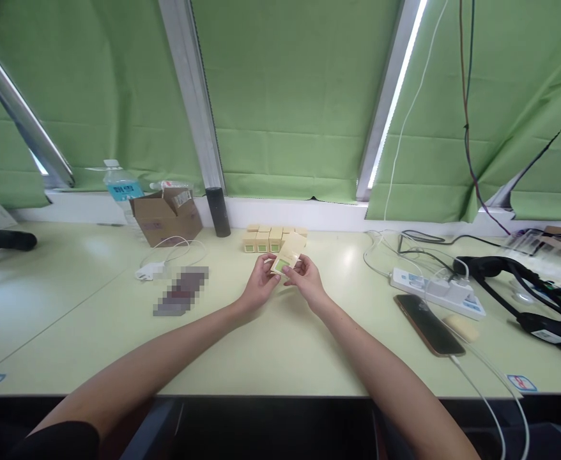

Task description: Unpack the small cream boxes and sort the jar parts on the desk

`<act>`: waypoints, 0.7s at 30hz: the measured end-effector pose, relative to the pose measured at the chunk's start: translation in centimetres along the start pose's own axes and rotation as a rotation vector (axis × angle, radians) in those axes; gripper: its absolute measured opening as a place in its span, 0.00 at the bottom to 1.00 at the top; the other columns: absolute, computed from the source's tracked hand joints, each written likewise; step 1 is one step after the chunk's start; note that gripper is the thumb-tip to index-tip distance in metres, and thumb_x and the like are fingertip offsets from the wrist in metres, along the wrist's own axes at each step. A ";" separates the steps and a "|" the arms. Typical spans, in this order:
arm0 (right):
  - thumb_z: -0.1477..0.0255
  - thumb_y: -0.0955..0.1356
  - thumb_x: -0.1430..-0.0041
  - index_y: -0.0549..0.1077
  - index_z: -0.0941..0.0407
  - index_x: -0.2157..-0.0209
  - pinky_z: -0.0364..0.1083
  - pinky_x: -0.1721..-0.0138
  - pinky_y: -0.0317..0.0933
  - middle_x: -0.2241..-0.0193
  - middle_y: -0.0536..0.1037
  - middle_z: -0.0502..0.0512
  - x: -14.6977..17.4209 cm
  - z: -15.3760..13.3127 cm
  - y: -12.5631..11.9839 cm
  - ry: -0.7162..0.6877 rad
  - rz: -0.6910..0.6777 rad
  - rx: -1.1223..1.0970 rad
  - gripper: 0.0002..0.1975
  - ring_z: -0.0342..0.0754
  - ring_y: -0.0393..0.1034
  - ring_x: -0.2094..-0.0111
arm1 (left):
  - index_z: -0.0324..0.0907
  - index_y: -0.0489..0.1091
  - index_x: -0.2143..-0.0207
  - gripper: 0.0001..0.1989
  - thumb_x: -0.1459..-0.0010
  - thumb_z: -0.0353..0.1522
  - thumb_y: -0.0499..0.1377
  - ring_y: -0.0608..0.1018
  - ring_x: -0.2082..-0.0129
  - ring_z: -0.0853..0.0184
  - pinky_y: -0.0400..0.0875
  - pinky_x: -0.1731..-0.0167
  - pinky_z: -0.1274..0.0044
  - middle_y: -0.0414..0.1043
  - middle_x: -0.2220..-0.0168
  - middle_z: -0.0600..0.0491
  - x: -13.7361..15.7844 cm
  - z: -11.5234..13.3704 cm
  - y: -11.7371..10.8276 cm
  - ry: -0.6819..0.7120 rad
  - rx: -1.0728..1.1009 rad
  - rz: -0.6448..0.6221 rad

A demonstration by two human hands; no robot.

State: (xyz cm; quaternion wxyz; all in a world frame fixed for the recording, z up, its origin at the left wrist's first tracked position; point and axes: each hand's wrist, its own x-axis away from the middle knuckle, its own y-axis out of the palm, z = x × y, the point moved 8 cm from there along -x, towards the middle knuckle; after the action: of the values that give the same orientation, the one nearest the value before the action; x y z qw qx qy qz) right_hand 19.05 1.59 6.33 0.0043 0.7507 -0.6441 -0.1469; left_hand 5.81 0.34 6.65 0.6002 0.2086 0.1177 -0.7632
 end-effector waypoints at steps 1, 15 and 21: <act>0.57 0.81 0.54 0.73 0.54 0.54 0.46 0.68 0.76 0.59 0.81 0.54 -0.1 0.1 -0.1 -0.011 0.010 0.017 0.29 0.50 0.76 0.59 | 0.47 0.57 0.50 0.23 0.44 0.32 0.65 0.77 0.53 0.63 0.71 0.53 0.69 0.74 0.52 0.50 -0.1 -0.2 -0.1 -0.020 0.022 0.007; 0.53 0.82 0.58 0.70 0.54 0.56 0.43 0.76 0.65 0.62 0.82 0.53 -0.2 0.5 -0.3 0.075 0.030 -0.085 0.33 0.44 0.73 0.71 | 0.49 0.56 0.49 0.25 0.46 0.30 0.63 0.77 0.59 0.64 0.72 0.59 0.70 0.74 0.52 0.52 0.5 0.0 0.1 -0.057 -0.072 -0.003; 0.52 0.81 0.57 0.66 0.52 0.54 0.42 0.77 0.62 0.65 0.83 0.50 0.0 0.7 -0.4 0.103 0.054 -0.078 0.35 0.42 0.71 0.75 | 0.47 0.66 0.47 0.16 0.35 0.38 0.60 0.77 0.55 0.60 0.70 0.55 0.69 0.76 0.48 0.47 0.7 1.3 -0.8 0.039 -0.404 0.058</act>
State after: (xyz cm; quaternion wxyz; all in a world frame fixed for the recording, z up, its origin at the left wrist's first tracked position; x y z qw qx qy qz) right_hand 19.28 1.75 5.58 0.0705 0.7390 -0.6567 -0.1328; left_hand 4.70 -0.61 7.43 0.6492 0.1022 0.2741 -0.7021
